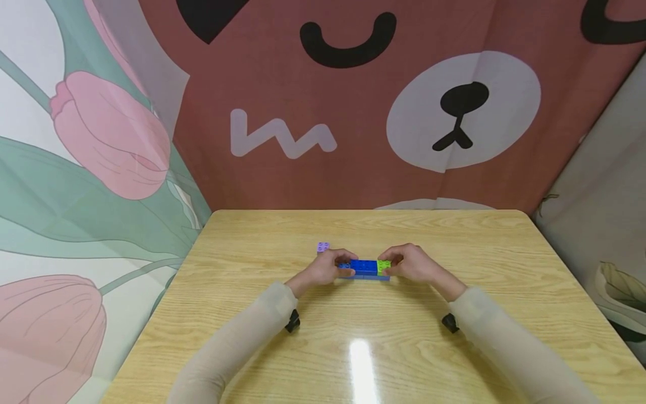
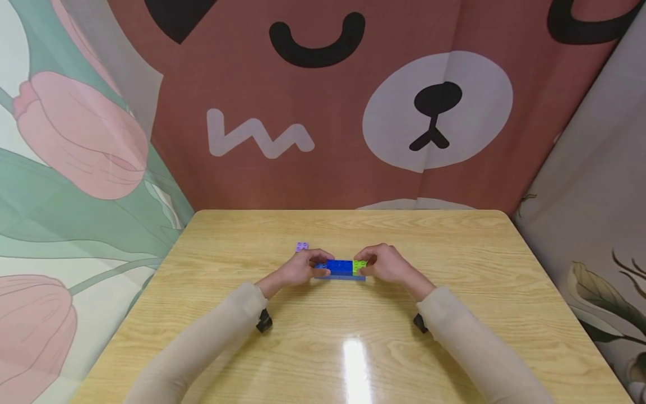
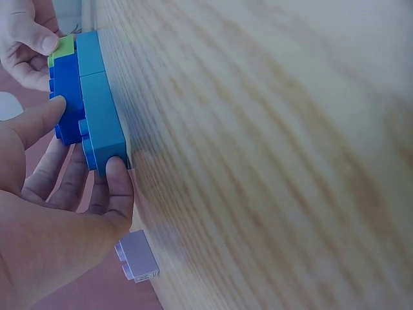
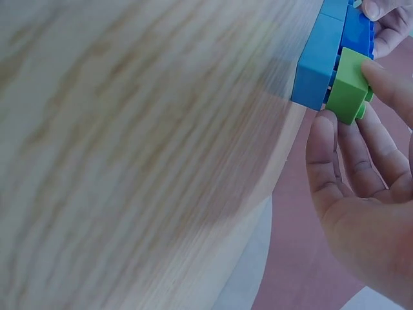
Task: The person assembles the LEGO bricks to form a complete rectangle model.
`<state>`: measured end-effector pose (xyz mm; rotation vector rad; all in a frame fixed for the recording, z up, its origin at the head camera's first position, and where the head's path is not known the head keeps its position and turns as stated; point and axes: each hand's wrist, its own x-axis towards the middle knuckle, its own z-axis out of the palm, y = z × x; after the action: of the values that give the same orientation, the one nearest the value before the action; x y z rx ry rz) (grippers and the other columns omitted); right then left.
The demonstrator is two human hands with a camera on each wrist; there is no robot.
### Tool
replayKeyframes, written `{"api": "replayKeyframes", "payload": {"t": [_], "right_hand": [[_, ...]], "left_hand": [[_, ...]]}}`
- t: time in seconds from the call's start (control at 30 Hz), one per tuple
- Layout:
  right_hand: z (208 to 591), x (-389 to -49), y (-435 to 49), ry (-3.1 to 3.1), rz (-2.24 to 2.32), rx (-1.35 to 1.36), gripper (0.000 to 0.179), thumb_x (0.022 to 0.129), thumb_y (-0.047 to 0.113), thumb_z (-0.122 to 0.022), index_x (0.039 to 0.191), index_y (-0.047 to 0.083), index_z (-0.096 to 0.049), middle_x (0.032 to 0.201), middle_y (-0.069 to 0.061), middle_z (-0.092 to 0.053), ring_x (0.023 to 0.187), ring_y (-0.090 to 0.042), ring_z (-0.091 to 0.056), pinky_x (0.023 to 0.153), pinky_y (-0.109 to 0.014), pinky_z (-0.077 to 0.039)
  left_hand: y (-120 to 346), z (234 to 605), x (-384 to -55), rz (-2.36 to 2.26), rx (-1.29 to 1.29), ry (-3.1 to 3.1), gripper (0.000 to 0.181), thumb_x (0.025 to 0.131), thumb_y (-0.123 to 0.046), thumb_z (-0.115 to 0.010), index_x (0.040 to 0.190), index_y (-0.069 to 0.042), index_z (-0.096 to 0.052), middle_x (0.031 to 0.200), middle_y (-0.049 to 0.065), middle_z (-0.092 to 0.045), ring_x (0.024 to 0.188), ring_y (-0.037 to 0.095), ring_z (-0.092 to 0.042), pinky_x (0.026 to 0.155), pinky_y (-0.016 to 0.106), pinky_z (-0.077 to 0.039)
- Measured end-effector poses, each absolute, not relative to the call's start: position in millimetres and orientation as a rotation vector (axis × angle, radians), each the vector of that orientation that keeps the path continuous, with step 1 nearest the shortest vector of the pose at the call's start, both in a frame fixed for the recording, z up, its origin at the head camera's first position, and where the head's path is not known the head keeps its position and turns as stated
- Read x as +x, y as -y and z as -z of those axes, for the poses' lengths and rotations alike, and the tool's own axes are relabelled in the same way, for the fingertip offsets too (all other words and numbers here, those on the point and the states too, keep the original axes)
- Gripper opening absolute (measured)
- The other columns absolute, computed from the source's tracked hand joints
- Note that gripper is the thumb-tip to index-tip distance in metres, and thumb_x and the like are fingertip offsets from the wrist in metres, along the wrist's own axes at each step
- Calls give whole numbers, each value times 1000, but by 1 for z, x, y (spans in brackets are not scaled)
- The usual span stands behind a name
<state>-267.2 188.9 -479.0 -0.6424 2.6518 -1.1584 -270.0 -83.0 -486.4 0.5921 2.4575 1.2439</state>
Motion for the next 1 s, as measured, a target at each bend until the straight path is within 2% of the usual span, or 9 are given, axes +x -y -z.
{"api": "replayKeyframes", "payload": {"t": [0.53, 1.0], "right_hand": [[478, -266, -188, -2644, 1153, -620, 27, 90, 15, -81, 115, 6, -77, 101, -1, -72, 87, -18, -62, 74, -36, -52], [477, -265, -187, -2628, 1172, -613, 25, 90, 11, -80, 114, 7, -77, 93, 3, -71, 79, -19, -60, 67, -33, -50]], "left_hand": [[83, 488, -269, -1246, 593, -2465, 32, 97, -15, -73, 129, -15, -69, 118, -2, -67, 109, 15, -60, 94, 35, -49], [82, 487, -270, -1244, 592, -2466, 32, 97, -15, -72, 130, -15, -69, 120, 0, -67, 110, 16, -61, 95, 35, -49]]}}
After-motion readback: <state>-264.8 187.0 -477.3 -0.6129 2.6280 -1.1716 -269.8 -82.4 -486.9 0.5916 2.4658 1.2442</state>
